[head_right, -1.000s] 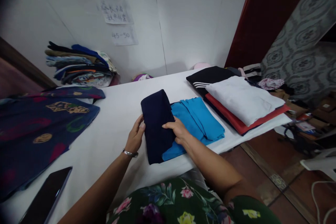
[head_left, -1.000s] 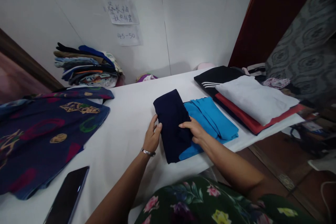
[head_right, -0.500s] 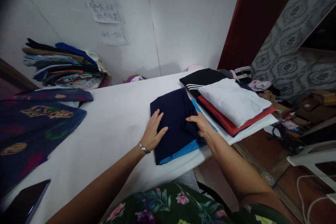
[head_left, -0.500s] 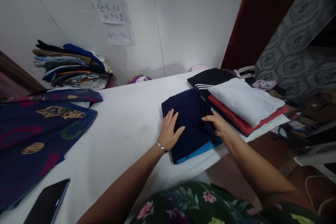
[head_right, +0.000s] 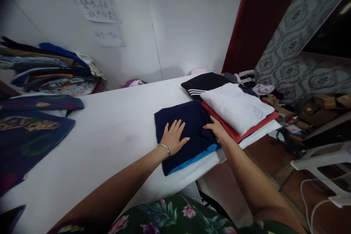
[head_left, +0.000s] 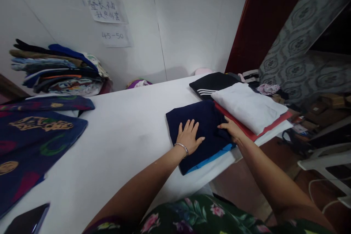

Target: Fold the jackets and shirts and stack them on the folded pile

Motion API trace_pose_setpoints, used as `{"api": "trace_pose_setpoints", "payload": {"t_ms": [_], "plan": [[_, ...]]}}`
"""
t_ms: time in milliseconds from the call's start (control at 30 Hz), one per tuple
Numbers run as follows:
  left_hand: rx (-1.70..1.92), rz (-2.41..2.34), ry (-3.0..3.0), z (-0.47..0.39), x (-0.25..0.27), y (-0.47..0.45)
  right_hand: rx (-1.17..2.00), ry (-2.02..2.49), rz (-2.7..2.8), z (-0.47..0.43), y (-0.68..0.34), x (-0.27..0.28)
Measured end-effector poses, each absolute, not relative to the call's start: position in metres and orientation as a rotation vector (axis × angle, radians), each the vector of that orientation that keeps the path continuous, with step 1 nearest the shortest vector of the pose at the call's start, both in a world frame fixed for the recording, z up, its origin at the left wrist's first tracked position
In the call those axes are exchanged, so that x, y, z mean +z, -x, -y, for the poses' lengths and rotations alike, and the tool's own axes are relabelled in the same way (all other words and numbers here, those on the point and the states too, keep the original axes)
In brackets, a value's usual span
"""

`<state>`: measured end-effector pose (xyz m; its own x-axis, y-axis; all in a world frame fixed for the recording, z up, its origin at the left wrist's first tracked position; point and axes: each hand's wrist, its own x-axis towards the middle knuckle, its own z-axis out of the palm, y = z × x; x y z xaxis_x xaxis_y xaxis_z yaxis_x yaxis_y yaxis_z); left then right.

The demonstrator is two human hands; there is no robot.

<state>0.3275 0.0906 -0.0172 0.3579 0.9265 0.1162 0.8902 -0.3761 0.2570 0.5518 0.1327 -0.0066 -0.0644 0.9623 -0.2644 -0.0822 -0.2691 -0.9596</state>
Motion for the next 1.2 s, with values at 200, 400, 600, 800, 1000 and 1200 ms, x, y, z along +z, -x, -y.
{"api": "trace_pose_setpoints", "payload": {"t_ms": [200,400,600,800,1000,1200], "plan": [[0.377,-1.648,-2.450,-0.093,-0.016,-0.330,1.112,1.447,1.307,-0.151,-0.570,-0.015],[0.634,-1.531,-2.356,-0.091,-0.015,-0.312,0.865,1.561,1.522,-0.153,-0.575,-0.041],[1.095,-1.798,-1.442,-0.089,-0.039,-0.269,0.808,1.679,1.561,-0.148,-0.576,-0.039],[1.098,-1.518,-0.989,-0.092,-0.033,-0.266,1.037,1.538,1.367,-0.142,-0.561,-0.023],[1.264,-1.520,-0.868,-0.091,-0.001,-0.203,1.518,1.209,1.119,-0.113,-0.501,-0.013],[1.263,-1.769,-0.803,-0.057,0.013,-0.098,1.847,0.929,1.075,-0.104,-0.408,-0.025]]}}
